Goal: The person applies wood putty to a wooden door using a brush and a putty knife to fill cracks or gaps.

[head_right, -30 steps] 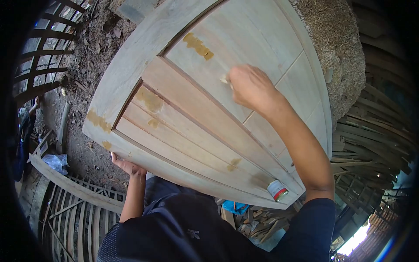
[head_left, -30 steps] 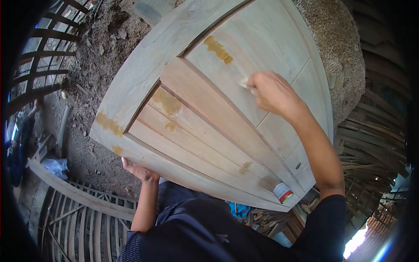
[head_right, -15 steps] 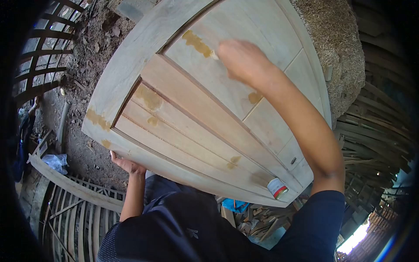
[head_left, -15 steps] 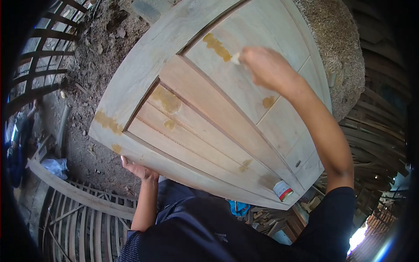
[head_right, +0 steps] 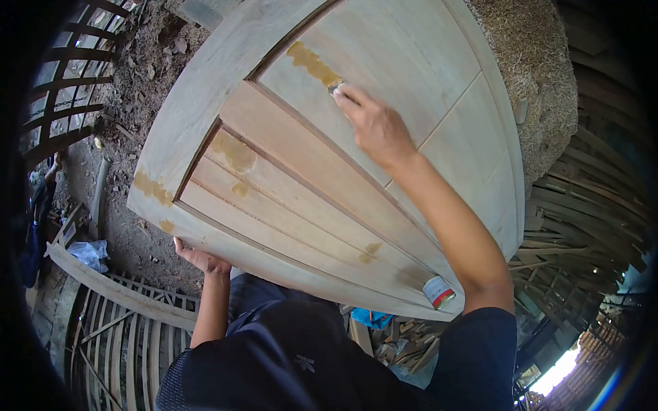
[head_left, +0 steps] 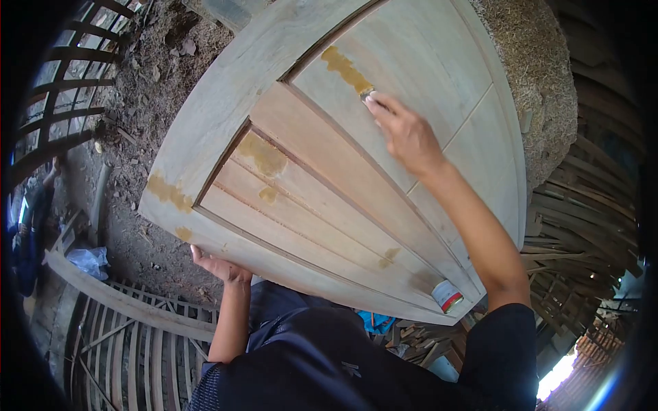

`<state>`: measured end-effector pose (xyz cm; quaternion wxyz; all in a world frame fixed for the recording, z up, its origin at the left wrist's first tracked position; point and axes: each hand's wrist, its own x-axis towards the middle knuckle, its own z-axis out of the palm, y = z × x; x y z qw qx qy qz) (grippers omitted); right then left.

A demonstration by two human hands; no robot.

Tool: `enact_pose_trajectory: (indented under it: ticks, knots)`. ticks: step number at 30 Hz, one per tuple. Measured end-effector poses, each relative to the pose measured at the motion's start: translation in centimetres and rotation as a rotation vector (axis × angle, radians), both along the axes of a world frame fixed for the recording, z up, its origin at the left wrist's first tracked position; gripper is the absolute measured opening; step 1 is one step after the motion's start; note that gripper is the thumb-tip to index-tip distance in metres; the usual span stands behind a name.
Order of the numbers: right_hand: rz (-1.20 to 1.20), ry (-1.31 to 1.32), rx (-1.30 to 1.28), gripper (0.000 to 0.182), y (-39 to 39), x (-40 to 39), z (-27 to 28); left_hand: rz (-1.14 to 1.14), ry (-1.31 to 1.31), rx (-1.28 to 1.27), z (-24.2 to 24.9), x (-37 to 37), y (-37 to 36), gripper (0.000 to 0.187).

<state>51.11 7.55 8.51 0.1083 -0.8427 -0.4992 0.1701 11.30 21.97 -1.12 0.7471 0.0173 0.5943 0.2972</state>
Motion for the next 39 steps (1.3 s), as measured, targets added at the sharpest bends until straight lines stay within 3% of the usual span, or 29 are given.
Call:
enact_pose_trajectory:
  ticks: [3, 5, 6, 8, 9, 11, 14, 17, 18, 20, 21, 23, 27, 29, 32, 35, 39]
  knots:
    - [-0.053, 0.013, -0.081, 0.028, -0.5, -0.7, 1.5, -0.008, 0.016, 0.003, 0.4, 0.0, -0.2, 0.08]
    - [0.05, 0.014, -0.85, 0.021, 1.2, 1.2, 5.2, -0.024, 0.093, -0.009, 0.9, 0.7, 0.0, 0.08]
    - [0.046, 0.006, -0.846, 0.021, 1.9, 2.0, 5.1, -0.024, 0.085, -0.004, 0.7, 1.1, 0.2, 0.08]
    - [-0.095, -0.051, -0.349, 0.019, 3.3, 2.6, 4.3, -0.011, 0.037, -0.015, 0.9, 0.6, -0.1, 0.08]
    - [-0.094, -0.052, -0.354, 0.019, 3.7, 1.6, 3.1, -0.011, 0.036, -0.02, 0.8, 0.4, -0.3, 0.08]
    - [-0.41, 0.026, -0.167, 0.02, 4.4, -0.6, 0.1, -0.029, -0.031, -0.023, 0.3, -0.1, -0.2, 0.08]
    - [-0.203, 0.05, -0.356, 0.022, 4.4, -2.9, 2.4, -0.023, 0.033, 0.002, -0.3, -0.4, 0.0, 0.08]
    - [-0.32, 0.092, -0.472, 0.023, 5.7, -0.8, 5.0, -0.013, 0.051, 0.024, 0.3, 0.6, 0.1, 0.079]
    - [-0.315, 0.091, -0.476, 0.023, 5.4, -0.4, 3.8, -0.008, 0.052, 0.02, 0.1, 0.5, 0.0, 0.079]
    - [-0.304, 0.038, -0.163, 0.022, 4.4, -0.1, 0.5, -0.041, 0.003, -0.037, -0.1, -0.4, 0.0, 0.078]
    - [-0.312, 0.039, -0.158, 0.022, 4.5, -0.6, 1.5, -0.048, 0.003, -0.032, -0.1, -0.4, 0.2, 0.078]
    - [-0.197, 0.135, -0.469, 0.022, 4.5, -1.9, 4.7, -0.011, 0.006, 0.007, -0.2, 0.0, 0.0, 0.078]
    - [-0.226, 0.108, -0.253, 0.023, 0.7, -1.4, 2.8, 0.021, 0.054, -0.004, 0.4, 0.9, 0.0, 0.077]
    - [-0.341, 0.067, 0.066, 0.025, -0.2, -2.4, -0.6, -0.029, 0.036, -0.038, 0.3, 0.0, -0.1, 0.076]
    - [-0.445, 0.106, -0.096, 0.021, 0.6, -5.4, 0.9, -0.017, 0.057, -0.005, 0.6, 0.6, 0.1, 0.077]
    - [-0.438, 0.13, -0.277, 0.016, 1.9, -2.8, 4.9, -0.023, 0.096, 0.031, 1.0, 1.3, 0.2, 0.077]
    - [-0.693, 0.263, -0.181, 0.011, 4.2, -2.6, 2.8, -0.048, 0.026, 0.003, 0.1, -0.1, 0.0, 0.075]
